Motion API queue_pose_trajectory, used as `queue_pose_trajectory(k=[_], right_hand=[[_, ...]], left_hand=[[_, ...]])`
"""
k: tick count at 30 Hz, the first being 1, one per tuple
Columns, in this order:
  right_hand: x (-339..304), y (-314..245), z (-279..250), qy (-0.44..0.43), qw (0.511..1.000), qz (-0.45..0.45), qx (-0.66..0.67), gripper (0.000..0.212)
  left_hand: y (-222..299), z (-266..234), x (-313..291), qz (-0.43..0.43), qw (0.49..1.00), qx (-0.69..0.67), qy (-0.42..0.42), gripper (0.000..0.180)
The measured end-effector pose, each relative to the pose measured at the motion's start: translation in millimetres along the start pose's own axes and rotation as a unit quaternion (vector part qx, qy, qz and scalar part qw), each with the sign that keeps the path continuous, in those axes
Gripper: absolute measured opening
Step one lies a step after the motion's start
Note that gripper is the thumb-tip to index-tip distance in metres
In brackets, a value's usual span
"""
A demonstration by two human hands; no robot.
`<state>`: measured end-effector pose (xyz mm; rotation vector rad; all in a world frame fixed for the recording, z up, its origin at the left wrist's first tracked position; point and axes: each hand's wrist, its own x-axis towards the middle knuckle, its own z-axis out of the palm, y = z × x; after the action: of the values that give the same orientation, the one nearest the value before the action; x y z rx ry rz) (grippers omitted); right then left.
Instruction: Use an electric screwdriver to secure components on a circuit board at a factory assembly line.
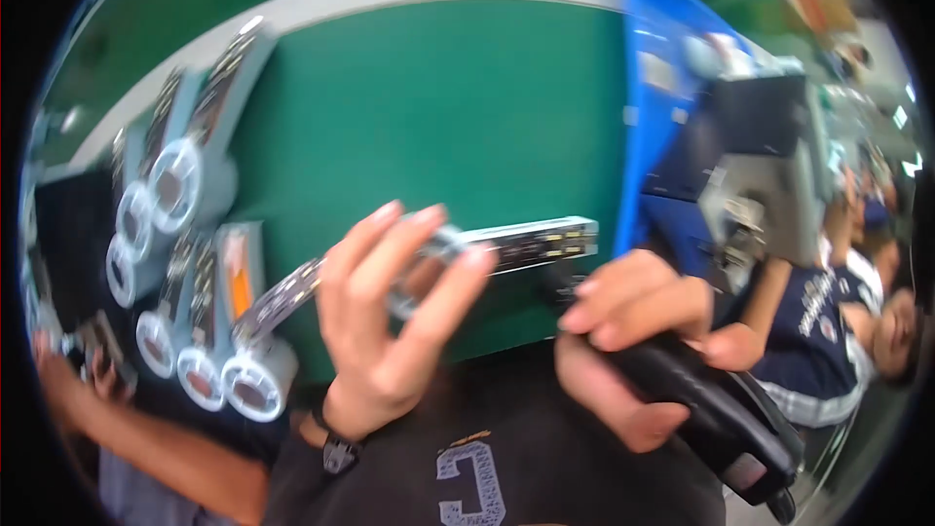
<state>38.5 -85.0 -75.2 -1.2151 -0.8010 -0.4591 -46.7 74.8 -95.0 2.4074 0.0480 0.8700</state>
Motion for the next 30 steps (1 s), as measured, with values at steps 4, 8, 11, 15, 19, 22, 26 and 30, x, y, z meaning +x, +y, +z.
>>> queue_pose_trajectory(k=[4, 8, 11, 15, 19, 22, 26, 30], right_hand=[[-4.6, 9.5, 15.3, 0.06, 0.997, -0.037, -0.007, 0.062], [-3.5, 7.1, 19.3, 0.105, 0.994, -0.039, -0.017, 0.06], [-2.5, 4.1, 14.9, 0.108, 0.994, -0.019, -0.007, 0.057], [-1.1, -9.1, 18.2, 0.09, 0.994, 0.02, 0.061, 0.056], [-4.1, -22.4, 23.0, 0.029, 0.986, 0.053, 0.152, 0.056], [-1.6, -15.5, 28.7, -0.034, 0.986, 0.081, 0.144, 0.057], [2.3, -5.3, 24.2, -0.068, 0.976, 0.096, 0.184, 0.057], [14.1, 8.8, 30.6, -0.002, 0.992, 0.036, 0.122, 0.054]], left_hand=[[-4.2, 2.1, 2.7, 0.032, 0.998, 0.032, 0.033, 0.049], [6.4, -38.5, -7.9, 0.03, 0.999, 0.022, -0.003, 0.046], [6.5, -69.4, -10.5, -0.02, 0.995, 0.093, -0.036, 0.044], [2.9, -92.6, -15.7, -0.083, 0.968, 0.224, -0.076, 0.046], [0.2, -110.0, -29.0, -0.056, 0.968, 0.236, -0.069, 0.05], [-2.4, -121.4, -33.4, -0.07, 0.959, 0.27, -0.047, 0.051], [9.1, -122.2, -42.1, -0.157, 0.91, 0.373, -0.086, 0.049], [-9.4, -111.5, -60.7, -0.107, 0.937, 0.329, -0.04, 0.042]])
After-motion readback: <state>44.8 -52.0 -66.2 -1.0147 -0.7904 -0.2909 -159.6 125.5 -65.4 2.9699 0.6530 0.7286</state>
